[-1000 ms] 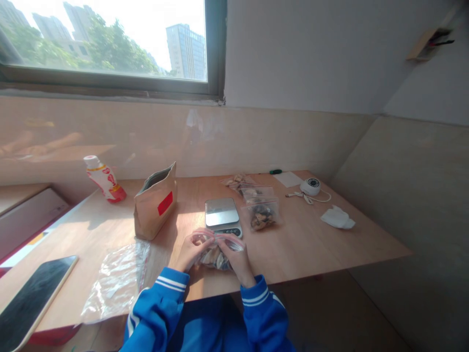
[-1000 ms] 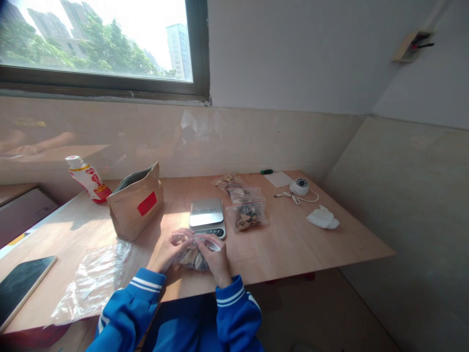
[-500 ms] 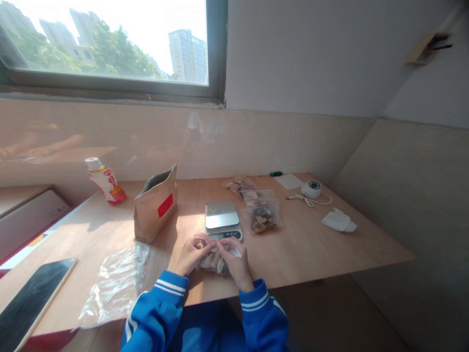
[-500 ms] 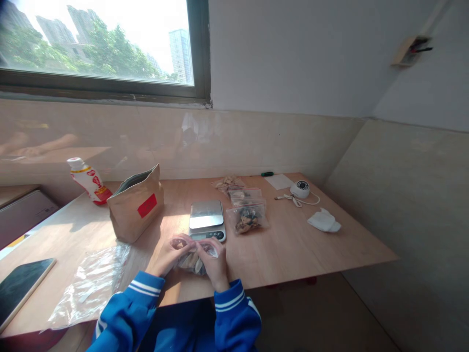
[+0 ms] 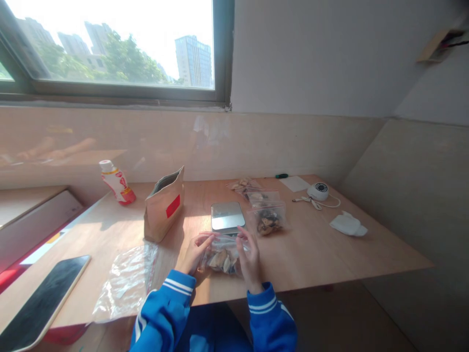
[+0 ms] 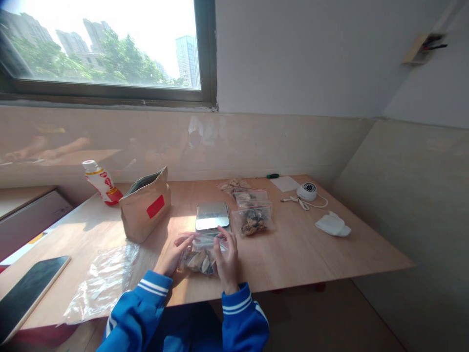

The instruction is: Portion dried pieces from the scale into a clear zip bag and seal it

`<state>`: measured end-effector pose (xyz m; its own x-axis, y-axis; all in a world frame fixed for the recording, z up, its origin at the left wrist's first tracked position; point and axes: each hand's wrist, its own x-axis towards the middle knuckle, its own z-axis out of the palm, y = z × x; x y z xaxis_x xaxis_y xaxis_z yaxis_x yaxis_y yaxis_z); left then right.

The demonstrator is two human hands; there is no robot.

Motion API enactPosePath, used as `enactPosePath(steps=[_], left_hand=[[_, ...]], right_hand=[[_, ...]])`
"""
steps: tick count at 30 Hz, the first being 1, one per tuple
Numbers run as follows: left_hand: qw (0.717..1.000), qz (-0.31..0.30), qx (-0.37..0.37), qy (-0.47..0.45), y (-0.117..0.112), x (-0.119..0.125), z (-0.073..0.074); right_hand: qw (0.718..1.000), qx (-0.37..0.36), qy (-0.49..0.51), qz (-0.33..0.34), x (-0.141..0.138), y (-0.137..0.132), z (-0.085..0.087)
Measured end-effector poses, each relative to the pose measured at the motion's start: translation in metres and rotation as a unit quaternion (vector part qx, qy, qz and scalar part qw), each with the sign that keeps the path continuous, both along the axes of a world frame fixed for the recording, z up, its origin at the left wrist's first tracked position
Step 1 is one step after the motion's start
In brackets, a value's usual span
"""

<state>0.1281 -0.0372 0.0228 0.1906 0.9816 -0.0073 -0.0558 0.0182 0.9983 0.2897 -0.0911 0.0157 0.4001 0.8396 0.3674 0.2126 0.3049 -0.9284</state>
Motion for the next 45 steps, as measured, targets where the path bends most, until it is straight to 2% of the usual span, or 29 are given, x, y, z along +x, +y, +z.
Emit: enactPosePath(steps=[3,6,10,16,21,25,33,40,45], left_hand=[[1.000,-0.010,-0.002,-0.020,0.000,-0.001,-0.001],[0.998,-0.006,-0.013,-0.057,0.000,0.000,-0.001],[0.996,-0.012,-0.032,-0.088,-0.001,0.001,-0.001],[0.990,-0.028,-0.044,-0.131,0.000,0.001,-0.003],[0.994,-0.002,-0.013,-0.110,0.001,-0.001,-0.006],[0.994,-0.003,-0.018,-0.107,0.000,0.000,-0.004],[0.997,-0.008,-0.003,-0.083,0.000,-0.002,-0.005],[0.998,-0.024,0.001,-0.063,0.003,-0.002,-0.012],[0.998,-0.027,-0.015,-0.060,0.003,-0.003,-0.012]], right_hand=[[0.983,0.011,-0.175,-0.052,0.005,-0.001,0.019],[0.947,-0.026,-0.317,-0.034,-0.001,0.000,0.036],[0.920,-0.089,-0.383,-0.003,-0.016,0.003,0.049],[0.916,-0.099,-0.388,0.006,-0.018,0.010,0.054],[0.934,-0.088,-0.345,-0.010,-0.023,0.006,0.047],[0.944,-0.082,-0.320,-0.016,-0.025,0.003,0.041],[0.941,-0.062,-0.332,0.013,-0.032,0.003,0.038],[0.941,-0.046,-0.332,-0.041,-0.036,0.004,0.033],[0.951,-0.039,-0.304,-0.041,-0.038,0.006,0.028]])
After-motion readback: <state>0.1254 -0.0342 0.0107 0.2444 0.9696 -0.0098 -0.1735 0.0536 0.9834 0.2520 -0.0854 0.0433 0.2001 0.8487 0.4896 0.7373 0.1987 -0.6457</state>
